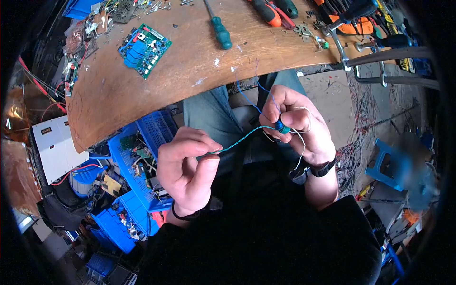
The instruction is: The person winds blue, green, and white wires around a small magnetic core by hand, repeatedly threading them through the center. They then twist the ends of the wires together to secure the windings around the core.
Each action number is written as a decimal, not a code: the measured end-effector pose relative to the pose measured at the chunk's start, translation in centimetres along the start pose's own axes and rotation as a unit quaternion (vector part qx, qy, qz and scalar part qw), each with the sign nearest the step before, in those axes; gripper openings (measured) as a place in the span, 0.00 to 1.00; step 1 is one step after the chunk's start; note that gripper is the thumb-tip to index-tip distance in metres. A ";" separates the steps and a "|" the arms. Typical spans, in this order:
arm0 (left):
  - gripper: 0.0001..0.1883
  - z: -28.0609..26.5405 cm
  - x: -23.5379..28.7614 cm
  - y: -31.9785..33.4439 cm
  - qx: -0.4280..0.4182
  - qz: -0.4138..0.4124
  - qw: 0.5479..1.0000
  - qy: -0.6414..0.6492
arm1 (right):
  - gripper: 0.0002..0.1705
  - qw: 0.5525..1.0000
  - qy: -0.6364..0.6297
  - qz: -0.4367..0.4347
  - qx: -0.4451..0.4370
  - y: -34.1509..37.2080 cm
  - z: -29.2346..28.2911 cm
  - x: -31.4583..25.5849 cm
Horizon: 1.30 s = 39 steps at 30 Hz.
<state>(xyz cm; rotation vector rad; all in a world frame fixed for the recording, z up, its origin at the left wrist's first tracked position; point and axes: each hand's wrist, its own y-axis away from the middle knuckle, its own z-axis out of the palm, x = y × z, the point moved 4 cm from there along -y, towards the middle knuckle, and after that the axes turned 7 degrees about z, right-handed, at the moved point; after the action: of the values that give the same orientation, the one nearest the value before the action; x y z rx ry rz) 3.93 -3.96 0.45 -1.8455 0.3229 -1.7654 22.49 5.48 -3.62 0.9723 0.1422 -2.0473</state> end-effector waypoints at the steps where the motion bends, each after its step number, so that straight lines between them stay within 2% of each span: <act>1: 0.10 0.0 0.1 0.0 -0.010 0.011 0.999 -0.048 | 0.10 1.000 0.000 0.000 0.001 0.0 0.0 -0.1; 5: 0.10 0.2 0.2 -0.1 -0.015 0.023 0.998 -0.059 | 0.10 1.000 -0.029 -0.005 0.008 0.0 0.1 -0.3; 7: 0.10 0.1 0.1 -0.1 0.030 -0.015 0.999 -0.023 | 0.10 1.000 -0.023 -0.005 0.016 0.0 -0.1 -0.4; 9: 0.10 -0.1 0.0 0.0 0.021 -0.011 0.999 -0.035 | 0.10 1.000 -0.020 -0.015 0.016 0.0 -0.2 -0.4; 13: 0.10 0.0 -0.1 -0.1 0.073 -0.065 0.993 0.066 | 0.10 1.000 -0.018 -0.004 0.012 0.0 -0.2 -0.6; 16: 0.13 0.4 -0.8 0.0 -0.009 -0.170 0.958 0.229 | 0.09 1.000 -0.014 0.000 0.014 0.0 -0.3 -0.5; 17: 0.13 0.2 -0.7 0.0 -0.009 -0.172 0.958 0.231 | 0.08 1.000 -0.012 0.002 0.016 -0.1 -0.2 -0.5; 19: 0.12 0.6 -1.0 0.4 -0.076 -0.266 0.918 0.285 | 0.08 1.000 -0.011 0.006 0.020 -0.2 -0.1 -0.5; 20: 0.11 0.9 -0.8 0.4 -0.083 -0.286 0.901 0.317 | 0.07 1.000 -0.002 0.008 0.027 -0.2 -0.1 -0.4; 21: 0.11 1.0 -1.0 0.4 -0.083 -0.287 0.899 0.319 | 0.07 0.999 0.006 0.009 0.033 -0.2 -0.1 -0.3; 23: 0.10 1.2 -1.0 0.3 -0.157 -0.241 0.903 0.319 | 0.07 0.999 0.014 0.014 0.050 -0.3 -0.2 0.1; 25: 0.10 1.4 -1.0 0.5 -0.164 -0.254 0.897 0.321 | 0.08 1.000 0.025 -0.003 0.017 -0.5 -0.1 0.5; 28: 0.10 1.7 -1.1 0.5 -0.214 -0.212 0.897 0.323 | 0.10 0.999 0.041 -0.002 0.010 -0.6 -0.3 1.0; 32: 0.09 1.8 -0.6 0.3 -0.216 -0.205 0.910 0.290 | 0.10 0.999 0.047 0.015 -0.011 -0.7 -0.2 1.2; 34: 0.09 1.7 -0.3 0.3 -0.171 -0.242 0.911 0.285 | 0.11 0.999 0.048 0.016 -0.007 -0.6 -0.4 1.2; 39: 0.08 1.8 -0.6 0.6 -0.174 -0.224 0.925 0.253 | 0.14 0.998 0.065 -0.003 -0.008 -0.7 -0.6 1.2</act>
<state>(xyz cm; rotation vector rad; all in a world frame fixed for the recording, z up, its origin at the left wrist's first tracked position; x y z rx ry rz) 5.76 -3.67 -0.35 -1.7589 0.4589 -2.6573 21.95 5.37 -5.07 1.0965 0.2317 -1.9854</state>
